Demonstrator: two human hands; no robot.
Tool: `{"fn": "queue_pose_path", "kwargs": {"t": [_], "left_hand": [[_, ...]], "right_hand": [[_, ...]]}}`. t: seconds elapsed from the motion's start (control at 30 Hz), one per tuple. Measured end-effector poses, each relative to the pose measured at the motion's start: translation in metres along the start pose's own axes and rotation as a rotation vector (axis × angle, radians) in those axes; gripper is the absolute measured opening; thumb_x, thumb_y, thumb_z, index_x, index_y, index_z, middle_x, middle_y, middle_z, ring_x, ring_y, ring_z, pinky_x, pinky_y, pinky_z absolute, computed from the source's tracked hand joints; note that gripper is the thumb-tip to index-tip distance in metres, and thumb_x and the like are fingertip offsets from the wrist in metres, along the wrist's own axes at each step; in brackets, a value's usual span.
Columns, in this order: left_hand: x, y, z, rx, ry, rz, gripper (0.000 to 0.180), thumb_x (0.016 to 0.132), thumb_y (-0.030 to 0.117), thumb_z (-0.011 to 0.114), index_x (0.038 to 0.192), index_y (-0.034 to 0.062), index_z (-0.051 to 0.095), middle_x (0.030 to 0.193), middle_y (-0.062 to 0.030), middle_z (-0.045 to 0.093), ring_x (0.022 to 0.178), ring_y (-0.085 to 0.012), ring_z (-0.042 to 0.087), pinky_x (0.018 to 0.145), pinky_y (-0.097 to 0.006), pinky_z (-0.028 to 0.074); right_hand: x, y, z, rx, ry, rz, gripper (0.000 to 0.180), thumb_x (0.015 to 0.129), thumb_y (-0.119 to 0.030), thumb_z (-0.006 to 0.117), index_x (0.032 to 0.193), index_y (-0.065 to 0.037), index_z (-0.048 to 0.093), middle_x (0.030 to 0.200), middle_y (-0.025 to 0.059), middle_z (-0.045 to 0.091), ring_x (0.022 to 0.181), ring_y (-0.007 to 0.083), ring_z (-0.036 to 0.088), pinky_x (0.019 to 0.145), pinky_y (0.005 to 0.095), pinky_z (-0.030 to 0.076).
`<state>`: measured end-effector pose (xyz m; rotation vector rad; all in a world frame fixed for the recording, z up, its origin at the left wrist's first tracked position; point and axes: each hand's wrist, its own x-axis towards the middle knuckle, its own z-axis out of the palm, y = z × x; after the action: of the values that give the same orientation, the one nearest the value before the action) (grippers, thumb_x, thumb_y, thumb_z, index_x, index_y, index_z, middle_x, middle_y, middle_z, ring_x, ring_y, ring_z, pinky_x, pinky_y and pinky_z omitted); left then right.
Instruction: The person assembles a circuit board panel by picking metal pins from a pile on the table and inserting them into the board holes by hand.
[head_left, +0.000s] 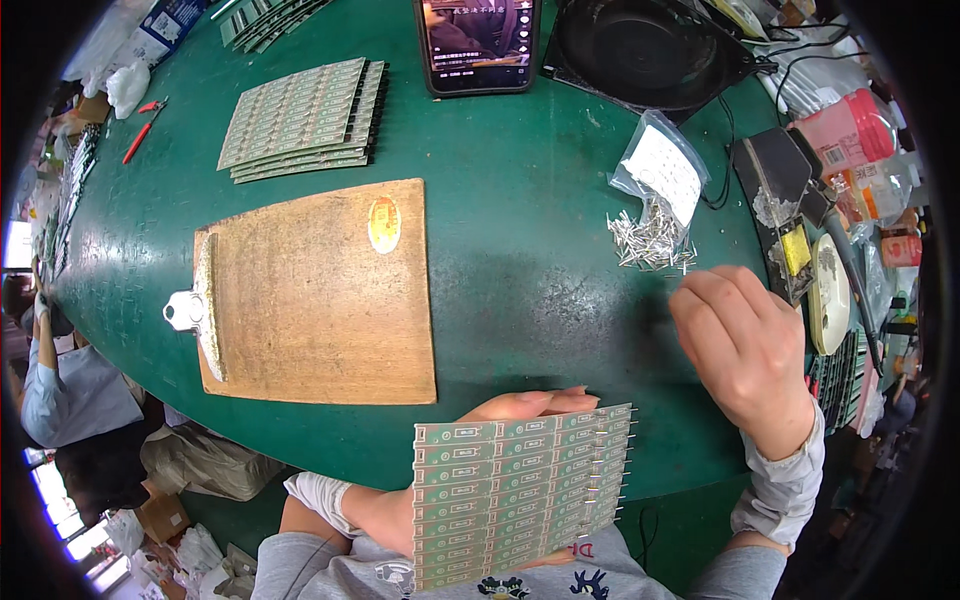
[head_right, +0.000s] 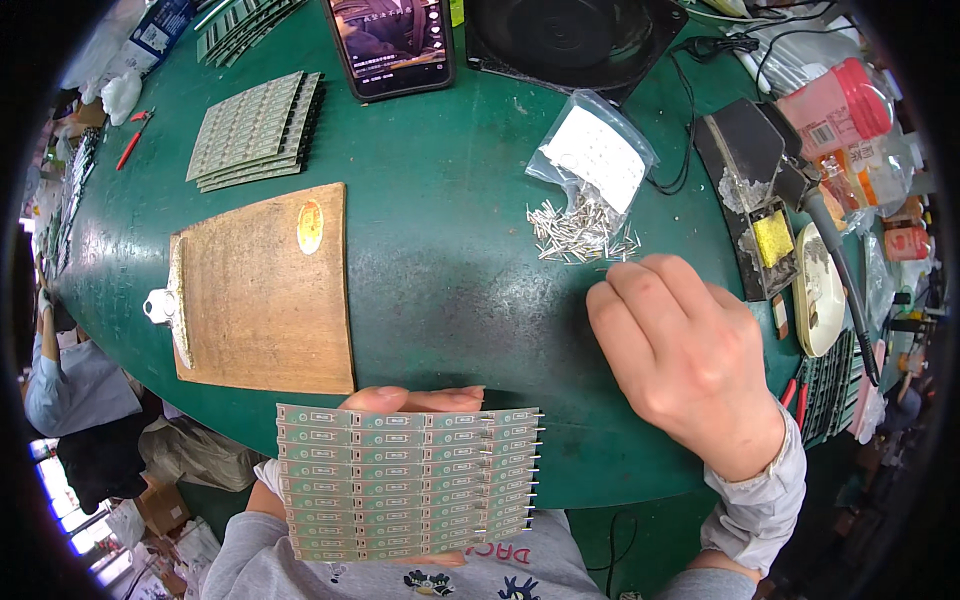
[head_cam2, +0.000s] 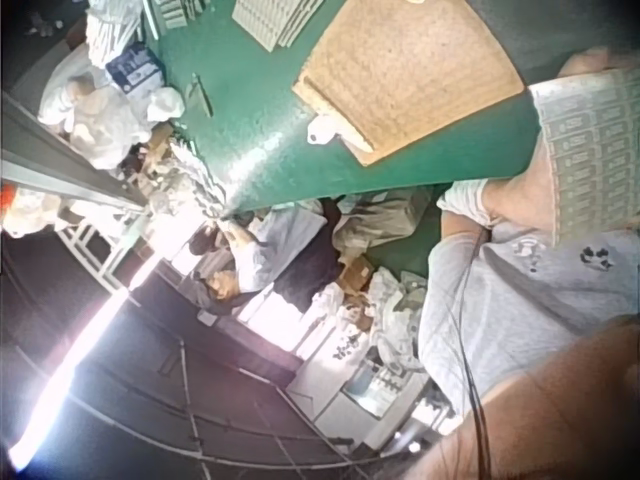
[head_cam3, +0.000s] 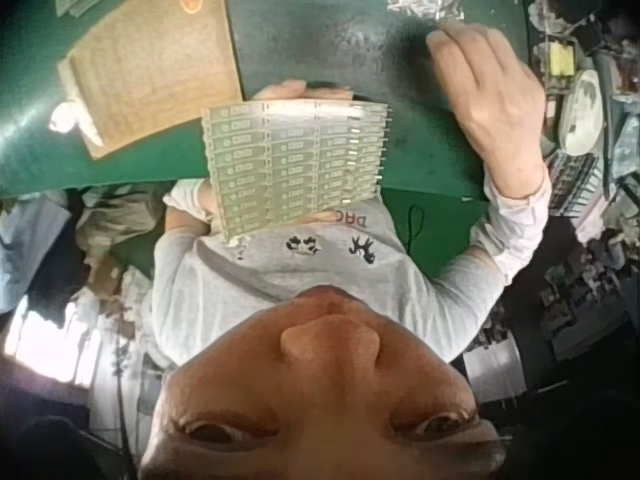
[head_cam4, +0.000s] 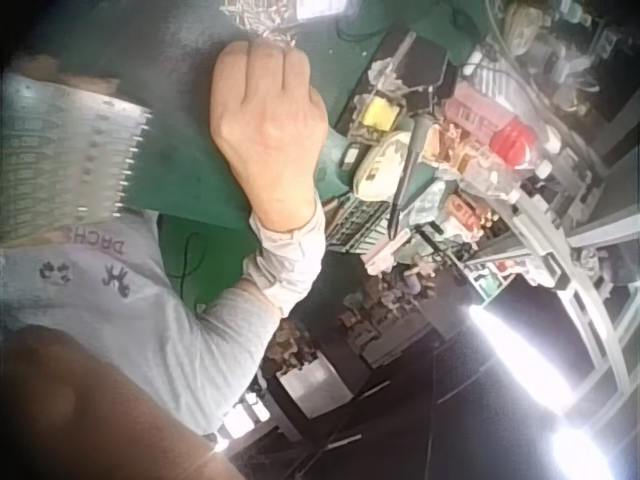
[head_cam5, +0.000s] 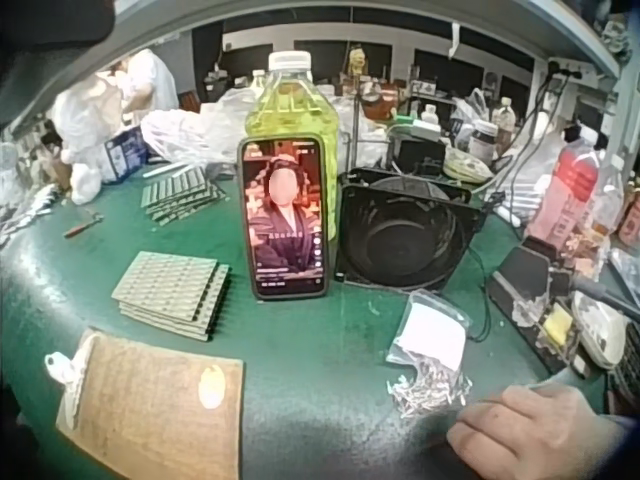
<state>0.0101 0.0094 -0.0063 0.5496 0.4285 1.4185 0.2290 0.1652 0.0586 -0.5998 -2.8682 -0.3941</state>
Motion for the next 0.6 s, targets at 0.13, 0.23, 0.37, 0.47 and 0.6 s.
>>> {"fn": "queue_pose_path", "kwargs": {"t": [0.13,0.23,0.37,0.47,0.6], "left_hand": [[-0.003,-0.009,0.005,0.095,-0.032,0.032,0.101,0.066,0.012,0.09,0.145,0.004,0.027,0.137,-0.0269,0.045,0.135,-0.0377,0.04,0.111,-0.053,0.033],[-0.014,-0.004,0.01,0.167,-0.052,0.053,0.101,0.066,0.011,0.09,0.144,0.004,0.027,0.138,-0.0265,0.045,0.135,-0.0374,0.04,0.111,-0.052,0.034],[-0.006,-0.011,0.005,0.264,-0.062,0.074,0.101,0.065,0.011,0.09,0.144,0.0039,0.027,0.139,-0.026,0.044,0.135,-0.037,0.04,0.11,-0.051,0.036],[0.002,-0.017,0.008,0.322,-0.087,0.078,0.102,0.065,0.01,0.09,0.144,0.0039,0.027,0.14,-0.0257,0.044,0.135,-0.0367,0.04,0.11,-0.05,0.037],[0.001,-0.019,0.007,0.402,-0.123,0.098,0.102,0.064,0.009,0.09,0.144,0.0039,0.027,0.141,-0.0252,0.043,0.135,-0.0363,0.04,0.109,-0.05,0.038]], "right_hand": [[-0.005,-0.01,-0.009,0.223,0.13,0.046,0.029,0.058,-0.007,0.066,0.086,0.0,0.064,0.086,0.0105,0.063,0.071,0.0231,0.063,0.056,0.0284,0.052],[-0.005,-0.023,-0.02,0.465,0.169,0.061,0.03,0.056,-0.008,0.067,0.085,0.002,0.066,0.085,0.0115,0.062,0.071,0.0236,0.063,0.059,0.029,0.053],[-0.007,-0.035,-0.022,0.771,0.16,0.056,0.03,0.06,-0.005,0.069,0.089,0.003,0.07,0.088,0.0126,0.063,0.074,0.0231,0.064,0.062,0.0294,0.054],[-0.016,-0.039,-0.026,0.971,0.144,0.095,0.026,0.066,-0.004,0.069,0.091,0.004,0.07,0.093,0.0148,0.066,0.077,0.0244,0.065,0.066,0.0296,0.056],[-0.02,-0.044,-0.022,1.166,0.125,0.062,0.026,0.065,-0.006,0.07,0.089,0.002,0.072,0.093,0.0126,0.066,0.078,0.0226,0.064,0.064,0.0286,0.055]]}}
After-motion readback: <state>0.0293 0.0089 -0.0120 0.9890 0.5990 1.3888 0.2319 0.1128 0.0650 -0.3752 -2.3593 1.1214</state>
